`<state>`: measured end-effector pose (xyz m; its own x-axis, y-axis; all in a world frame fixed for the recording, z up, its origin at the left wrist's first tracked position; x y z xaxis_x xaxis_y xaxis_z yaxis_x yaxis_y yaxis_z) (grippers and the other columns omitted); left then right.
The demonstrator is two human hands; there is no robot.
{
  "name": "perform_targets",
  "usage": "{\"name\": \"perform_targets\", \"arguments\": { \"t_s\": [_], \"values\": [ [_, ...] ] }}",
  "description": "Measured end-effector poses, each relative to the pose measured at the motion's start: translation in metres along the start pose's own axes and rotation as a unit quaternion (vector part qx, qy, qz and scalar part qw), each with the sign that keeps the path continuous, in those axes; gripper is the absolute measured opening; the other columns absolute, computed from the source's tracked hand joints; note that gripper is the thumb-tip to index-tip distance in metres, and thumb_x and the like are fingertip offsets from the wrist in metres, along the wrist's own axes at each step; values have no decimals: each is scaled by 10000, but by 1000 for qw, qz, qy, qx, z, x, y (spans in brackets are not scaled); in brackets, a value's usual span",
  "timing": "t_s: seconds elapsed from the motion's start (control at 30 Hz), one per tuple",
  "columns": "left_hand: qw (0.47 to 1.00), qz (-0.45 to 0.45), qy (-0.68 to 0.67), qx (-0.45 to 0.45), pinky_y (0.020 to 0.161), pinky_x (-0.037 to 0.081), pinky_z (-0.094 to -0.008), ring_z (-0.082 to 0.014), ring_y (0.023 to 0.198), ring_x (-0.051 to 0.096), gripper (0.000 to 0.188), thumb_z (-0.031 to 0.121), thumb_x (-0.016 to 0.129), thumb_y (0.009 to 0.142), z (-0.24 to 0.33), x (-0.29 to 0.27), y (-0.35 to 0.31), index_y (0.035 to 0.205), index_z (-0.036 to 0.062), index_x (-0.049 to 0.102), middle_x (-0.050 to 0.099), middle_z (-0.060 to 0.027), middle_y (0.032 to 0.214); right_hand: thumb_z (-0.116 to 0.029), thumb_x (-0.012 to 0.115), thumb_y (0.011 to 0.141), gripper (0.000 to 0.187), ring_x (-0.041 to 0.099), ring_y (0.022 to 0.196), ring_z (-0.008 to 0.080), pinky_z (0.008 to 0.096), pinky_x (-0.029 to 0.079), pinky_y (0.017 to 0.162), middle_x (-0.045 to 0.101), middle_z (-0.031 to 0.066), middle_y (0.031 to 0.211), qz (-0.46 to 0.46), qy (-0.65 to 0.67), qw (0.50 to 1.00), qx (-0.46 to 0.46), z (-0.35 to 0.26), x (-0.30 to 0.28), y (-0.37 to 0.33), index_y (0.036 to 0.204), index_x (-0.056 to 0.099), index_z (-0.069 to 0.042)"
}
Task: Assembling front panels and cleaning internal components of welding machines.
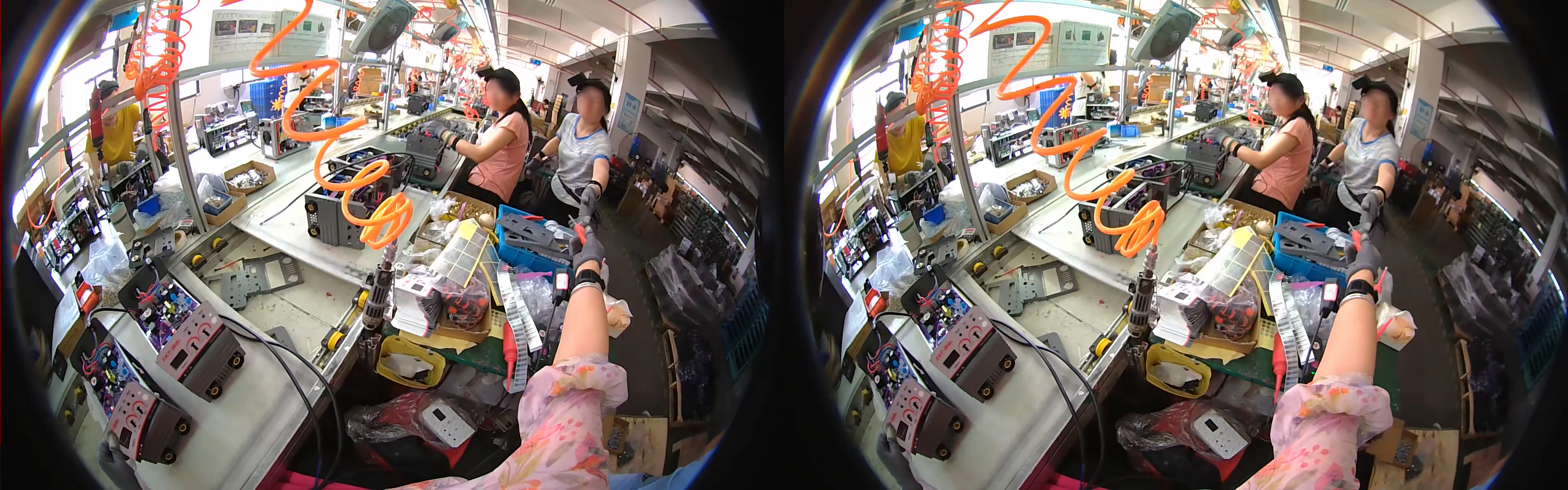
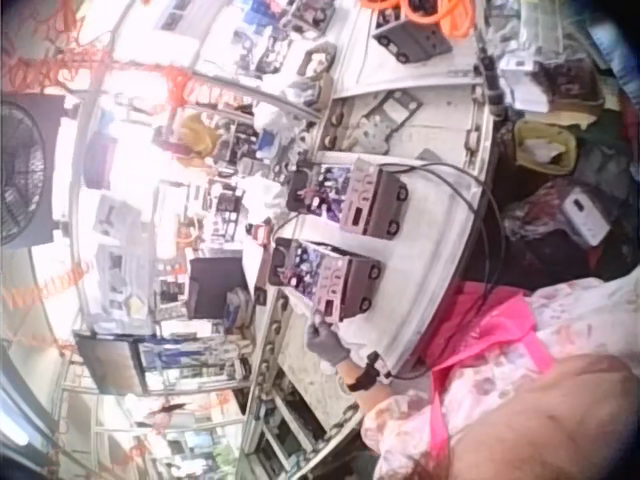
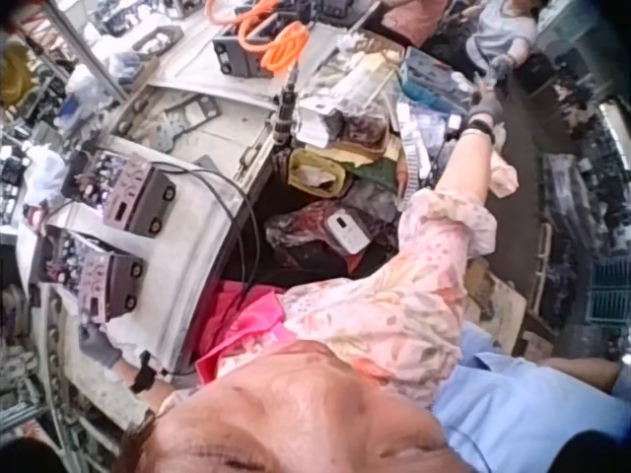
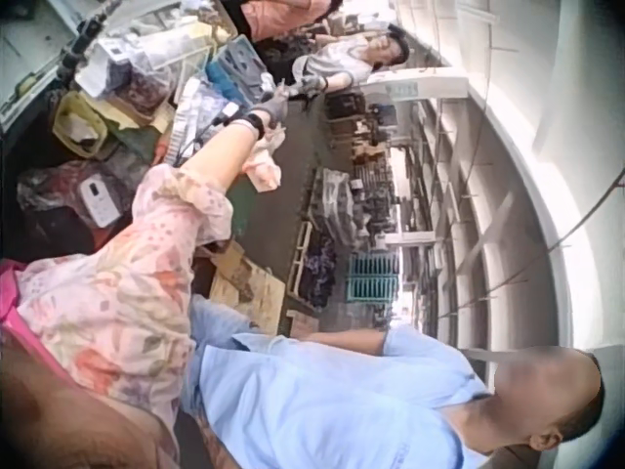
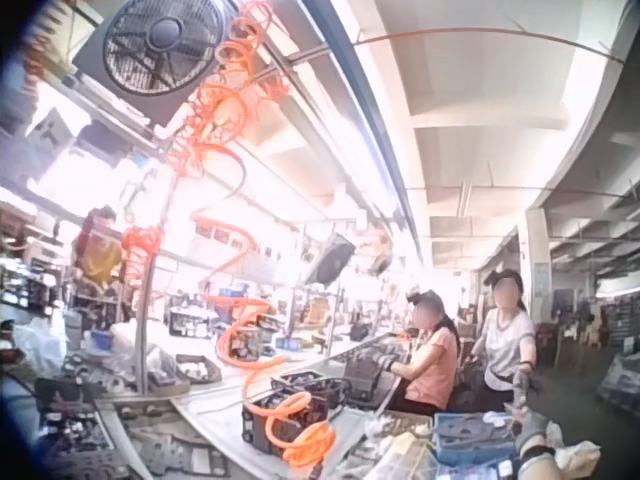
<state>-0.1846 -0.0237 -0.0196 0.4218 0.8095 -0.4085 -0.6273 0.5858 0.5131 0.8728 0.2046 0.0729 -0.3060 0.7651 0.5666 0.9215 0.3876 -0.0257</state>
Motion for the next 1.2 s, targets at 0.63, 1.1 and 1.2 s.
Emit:
{"name": "perform_targets", "arguments": {
  "t_s": [0.63,1.1,1.2],
  "values": [
    [991,34,131,12,472,350,-326,-143,470,415,319,202,655,822,72,-1,-20,629,-25,541,439,-106,497,-156,496,938,262,577,809,95,233,469,722,606,35,868,-417,-136,862,-254,46,152,-293,1154,604,-54],
    [993,-31,111,37,500,378,-356,-269,528,490,266,191,696,798,90,-9,-19,679,-21,585,504,-153,598,-119,660,848,440,581,756,100,227,496,697,602,82,1043,-777,-36,620,-101,218,165,-774,1247,515,-4],
    [992,-30,113,42,506,391,-357,-275,535,504,247,187,694,797,89,-9,-19,697,-18,599,524,-150,613,-140,660,844,444,597,699,164,283,501,622,613,146,1030,-773,-61,605,-180,223,170,-784,1225,504,26]
  ]
}}
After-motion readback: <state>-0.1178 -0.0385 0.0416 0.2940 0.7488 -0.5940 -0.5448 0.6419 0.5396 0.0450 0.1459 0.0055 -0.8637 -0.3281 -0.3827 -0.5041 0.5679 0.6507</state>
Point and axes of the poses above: each hand's wrist, its own y-axis towards the middle knuckle, its own x-axis out of the palm, z = x × y, the point moved 4 cm from there along y, towards the middle knuckle
